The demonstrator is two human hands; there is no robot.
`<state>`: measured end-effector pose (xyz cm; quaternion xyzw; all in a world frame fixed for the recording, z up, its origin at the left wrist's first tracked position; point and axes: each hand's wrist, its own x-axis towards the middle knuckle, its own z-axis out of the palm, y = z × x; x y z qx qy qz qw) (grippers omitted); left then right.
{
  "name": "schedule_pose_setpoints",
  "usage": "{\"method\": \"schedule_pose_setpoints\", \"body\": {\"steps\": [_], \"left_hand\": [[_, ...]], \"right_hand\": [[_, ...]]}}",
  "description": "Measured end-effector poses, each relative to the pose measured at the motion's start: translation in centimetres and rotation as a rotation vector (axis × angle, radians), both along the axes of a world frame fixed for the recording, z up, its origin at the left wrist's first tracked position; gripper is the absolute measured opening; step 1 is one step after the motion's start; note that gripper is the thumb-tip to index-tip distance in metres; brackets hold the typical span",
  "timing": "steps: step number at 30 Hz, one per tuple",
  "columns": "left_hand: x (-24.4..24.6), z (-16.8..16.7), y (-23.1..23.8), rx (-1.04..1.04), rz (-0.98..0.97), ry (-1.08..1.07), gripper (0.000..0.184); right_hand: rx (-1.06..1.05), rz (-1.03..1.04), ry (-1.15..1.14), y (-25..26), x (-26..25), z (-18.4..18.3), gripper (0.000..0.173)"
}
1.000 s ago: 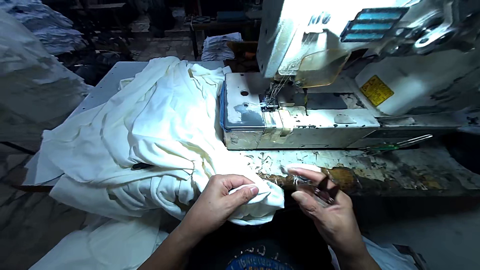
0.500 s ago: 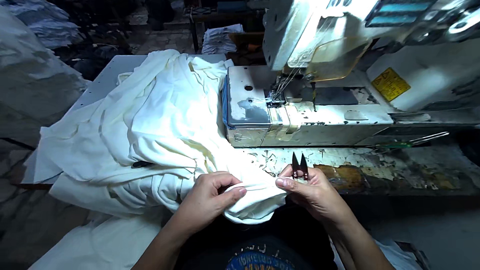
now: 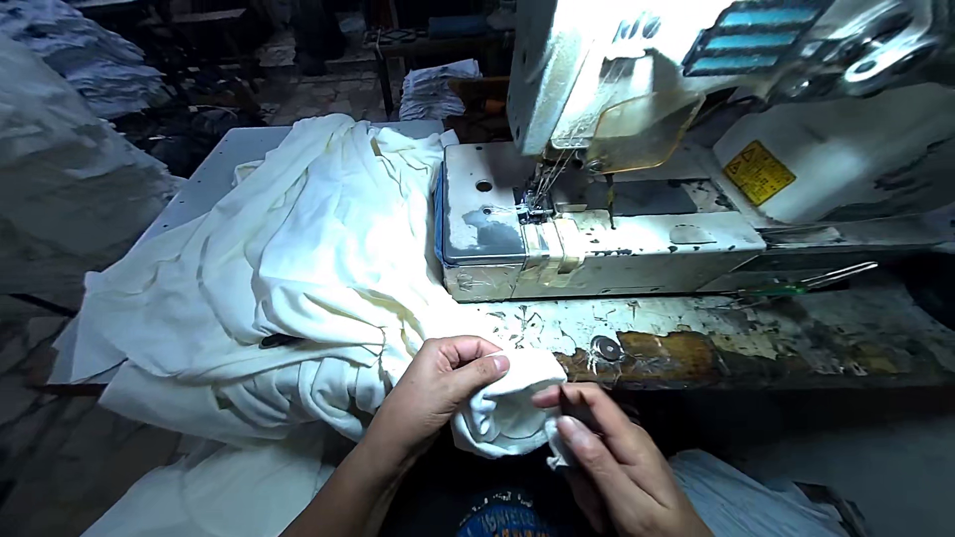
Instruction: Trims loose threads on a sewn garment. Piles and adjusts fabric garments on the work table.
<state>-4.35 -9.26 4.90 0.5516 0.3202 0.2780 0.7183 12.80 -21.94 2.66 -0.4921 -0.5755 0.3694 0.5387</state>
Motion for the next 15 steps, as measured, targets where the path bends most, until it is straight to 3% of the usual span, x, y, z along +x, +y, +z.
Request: {"method": "schedule_pose_setpoints", "body": {"steps": [5,15], "left_hand": [[-0.2,0.0,-0.3,0.059,0.002,0.004,0.018],[-0.4,0.1,-0.4,0.108,-0.018,-0.001,0.016]], "right_hand": [[-0.093,-0.005,0.024,0.7,-0.8,-1.1,0.03],[-0.09,-0.025,-0.044,0.9,-1.1,-1.5,0.028]]}}
